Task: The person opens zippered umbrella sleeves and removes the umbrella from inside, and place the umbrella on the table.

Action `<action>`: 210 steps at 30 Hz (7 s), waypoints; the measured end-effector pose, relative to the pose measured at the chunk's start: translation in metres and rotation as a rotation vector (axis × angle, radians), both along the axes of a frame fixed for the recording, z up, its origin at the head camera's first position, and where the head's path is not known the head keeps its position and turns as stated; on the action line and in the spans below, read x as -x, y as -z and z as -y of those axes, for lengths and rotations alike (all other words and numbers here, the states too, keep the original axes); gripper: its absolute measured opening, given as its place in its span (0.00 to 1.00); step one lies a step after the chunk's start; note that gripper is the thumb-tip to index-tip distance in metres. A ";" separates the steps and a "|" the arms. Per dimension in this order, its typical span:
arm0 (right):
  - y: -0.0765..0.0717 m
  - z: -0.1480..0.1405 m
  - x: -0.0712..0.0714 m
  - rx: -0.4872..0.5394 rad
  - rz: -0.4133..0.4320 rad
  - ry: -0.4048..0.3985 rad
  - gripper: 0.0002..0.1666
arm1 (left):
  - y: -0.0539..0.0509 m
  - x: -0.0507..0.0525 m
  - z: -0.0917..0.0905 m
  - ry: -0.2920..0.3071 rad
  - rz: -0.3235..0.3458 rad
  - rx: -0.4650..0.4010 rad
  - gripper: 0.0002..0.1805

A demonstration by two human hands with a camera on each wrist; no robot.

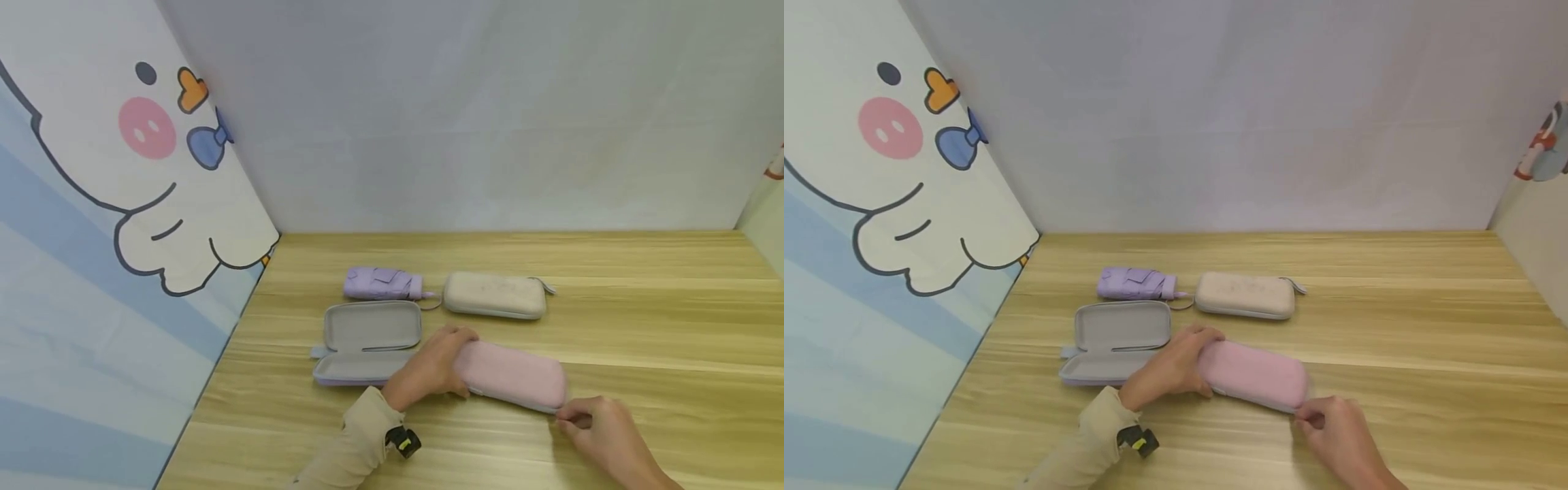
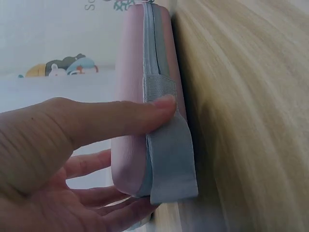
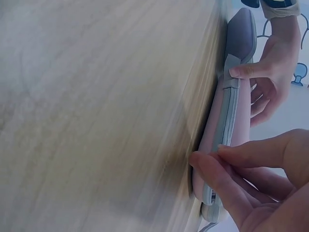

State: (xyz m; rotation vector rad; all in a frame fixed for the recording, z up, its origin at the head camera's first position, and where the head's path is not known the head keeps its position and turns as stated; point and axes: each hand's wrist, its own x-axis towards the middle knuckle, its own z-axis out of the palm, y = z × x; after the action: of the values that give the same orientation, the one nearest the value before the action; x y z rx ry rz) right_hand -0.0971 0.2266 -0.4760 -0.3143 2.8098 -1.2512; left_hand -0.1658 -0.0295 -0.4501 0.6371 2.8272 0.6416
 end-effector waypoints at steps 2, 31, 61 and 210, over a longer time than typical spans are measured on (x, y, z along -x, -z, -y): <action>0.001 -0.001 0.000 -0.010 -0.007 0.014 0.09 | 0.001 -0.001 0.001 0.005 -0.007 0.001 0.45; 0.005 0.023 0.004 0.037 -0.137 0.006 0.10 | 0.006 -0.007 0.003 -0.053 -0.038 -0.068 0.44; 0.009 0.045 0.004 0.005 -0.297 -0.037 0.13 | 0.006 -0.010 0.001 -0.098 -0.002 -0.081 0.44; -0.020 -0.062 0.069 0.799 0.052 -0.226 0.30 | 0.007 -0.055 0.005 -0.138 0.282 -0.127 0.69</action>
State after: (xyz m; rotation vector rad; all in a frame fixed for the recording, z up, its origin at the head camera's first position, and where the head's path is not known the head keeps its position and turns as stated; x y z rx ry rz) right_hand -0.1660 0.2885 -0.4558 -0.5854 2.0160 -2.1994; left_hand -0.1105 -0.0347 -0.4571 0.3393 2.5974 0.8667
